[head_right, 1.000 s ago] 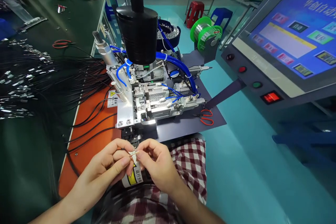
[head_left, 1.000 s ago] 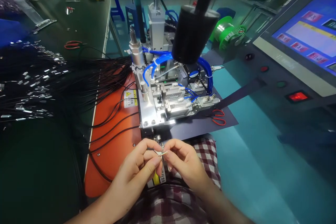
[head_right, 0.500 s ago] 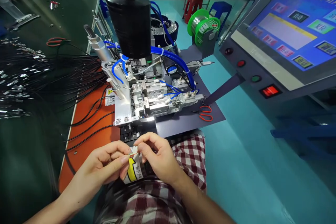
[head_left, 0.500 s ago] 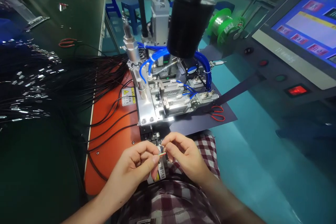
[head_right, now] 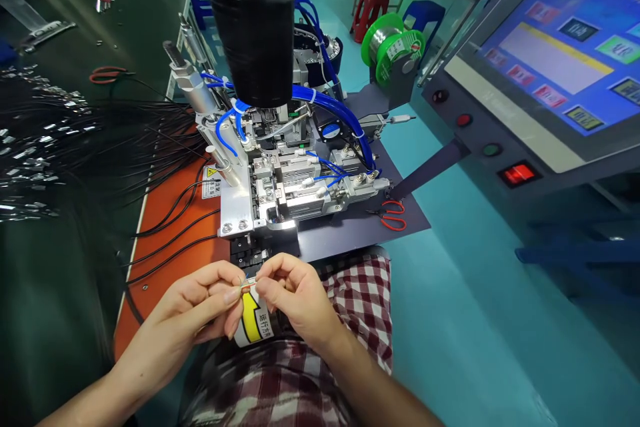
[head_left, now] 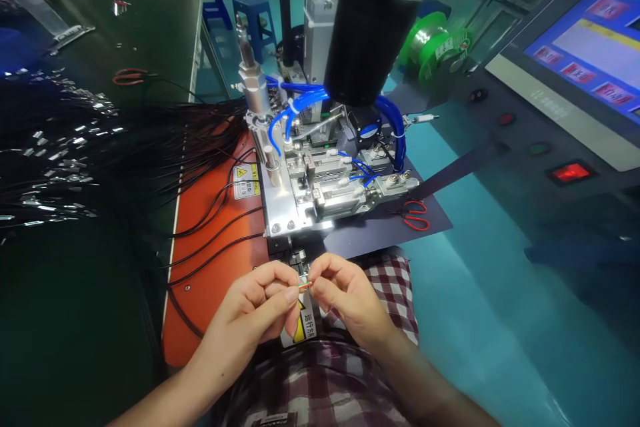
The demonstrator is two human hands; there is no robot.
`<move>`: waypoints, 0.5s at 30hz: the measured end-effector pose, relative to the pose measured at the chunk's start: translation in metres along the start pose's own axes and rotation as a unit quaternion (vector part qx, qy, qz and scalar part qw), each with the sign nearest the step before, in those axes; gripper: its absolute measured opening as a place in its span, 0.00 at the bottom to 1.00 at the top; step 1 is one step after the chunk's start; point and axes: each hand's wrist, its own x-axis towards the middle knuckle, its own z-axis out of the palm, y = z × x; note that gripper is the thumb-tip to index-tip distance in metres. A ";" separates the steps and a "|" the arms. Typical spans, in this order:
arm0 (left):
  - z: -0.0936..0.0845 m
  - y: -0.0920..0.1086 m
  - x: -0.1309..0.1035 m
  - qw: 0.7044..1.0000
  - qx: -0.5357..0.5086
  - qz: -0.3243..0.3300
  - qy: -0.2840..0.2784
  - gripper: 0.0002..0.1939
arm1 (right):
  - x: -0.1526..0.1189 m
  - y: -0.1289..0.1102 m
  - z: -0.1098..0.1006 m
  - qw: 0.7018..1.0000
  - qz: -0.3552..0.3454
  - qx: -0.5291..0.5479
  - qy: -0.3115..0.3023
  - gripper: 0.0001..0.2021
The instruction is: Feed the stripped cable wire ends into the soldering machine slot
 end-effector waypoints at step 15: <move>0.002 -0.002 0.001 1.000 -0.005 0.003 0.009 0.10 | -0.002 0.003 0.005 0.999 -0.013 -0.047 0.022 0.11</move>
